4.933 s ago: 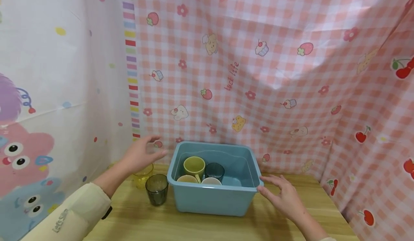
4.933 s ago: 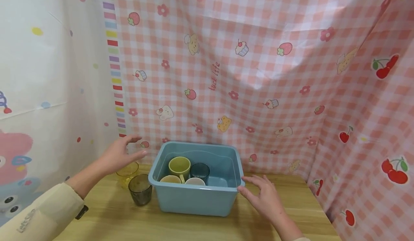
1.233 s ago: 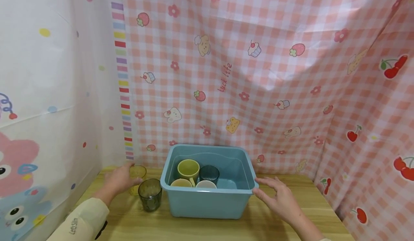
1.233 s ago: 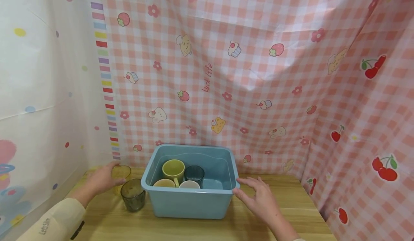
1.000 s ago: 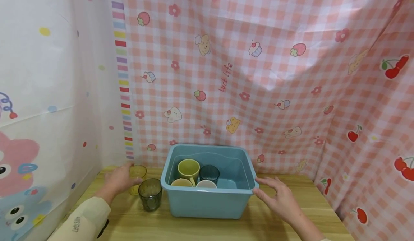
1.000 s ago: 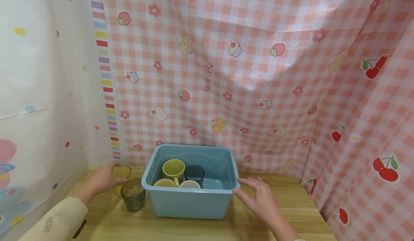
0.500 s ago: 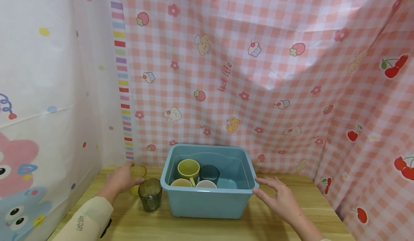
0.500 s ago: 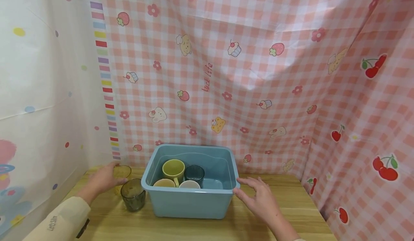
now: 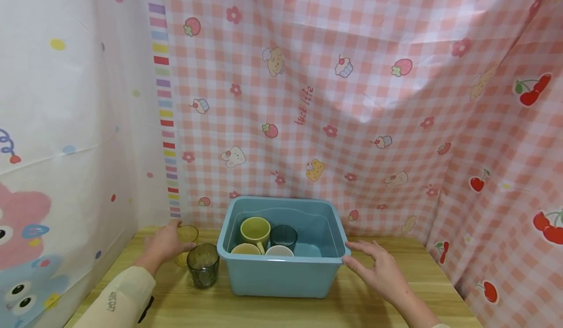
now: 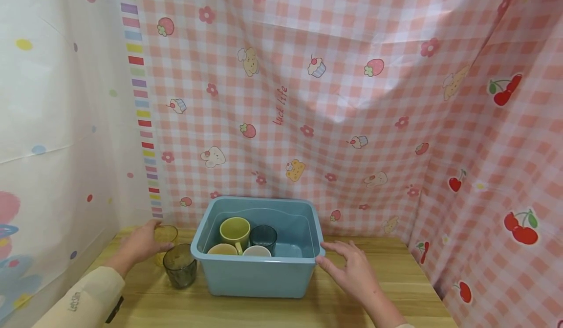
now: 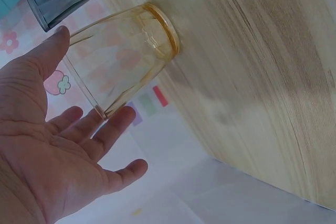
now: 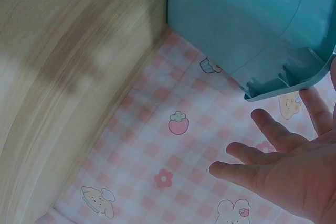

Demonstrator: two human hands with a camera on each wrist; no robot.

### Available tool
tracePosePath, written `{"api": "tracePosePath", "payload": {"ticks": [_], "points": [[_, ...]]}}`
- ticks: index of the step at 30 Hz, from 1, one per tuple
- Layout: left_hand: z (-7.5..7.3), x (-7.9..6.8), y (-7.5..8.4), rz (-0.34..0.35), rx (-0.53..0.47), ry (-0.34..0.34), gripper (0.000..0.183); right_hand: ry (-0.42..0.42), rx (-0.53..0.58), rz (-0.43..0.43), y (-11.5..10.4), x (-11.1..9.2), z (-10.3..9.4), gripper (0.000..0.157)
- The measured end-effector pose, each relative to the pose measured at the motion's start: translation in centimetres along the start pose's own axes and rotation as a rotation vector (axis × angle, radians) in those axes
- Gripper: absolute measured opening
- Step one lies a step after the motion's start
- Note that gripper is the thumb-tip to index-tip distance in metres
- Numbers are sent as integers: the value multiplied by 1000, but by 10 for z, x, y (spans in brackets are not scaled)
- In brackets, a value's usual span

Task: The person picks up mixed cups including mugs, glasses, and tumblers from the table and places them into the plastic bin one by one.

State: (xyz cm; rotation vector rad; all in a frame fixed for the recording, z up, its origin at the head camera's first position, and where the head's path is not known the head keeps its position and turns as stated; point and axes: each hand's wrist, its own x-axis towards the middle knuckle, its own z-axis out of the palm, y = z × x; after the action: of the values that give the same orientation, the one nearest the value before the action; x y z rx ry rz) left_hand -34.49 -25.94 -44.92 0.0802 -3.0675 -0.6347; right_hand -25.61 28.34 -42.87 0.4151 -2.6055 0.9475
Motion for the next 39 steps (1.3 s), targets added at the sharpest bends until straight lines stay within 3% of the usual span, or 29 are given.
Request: {"api": "tracePosePath", "payload": {"ticks": [21,39], "points": [[2,0,-3,-9,-28,65,101,-1,5,6,-2,0,-1,43],[-24,-13,-10,34,-61,156,99,12,4,6,-1,-1,0,43]]}}
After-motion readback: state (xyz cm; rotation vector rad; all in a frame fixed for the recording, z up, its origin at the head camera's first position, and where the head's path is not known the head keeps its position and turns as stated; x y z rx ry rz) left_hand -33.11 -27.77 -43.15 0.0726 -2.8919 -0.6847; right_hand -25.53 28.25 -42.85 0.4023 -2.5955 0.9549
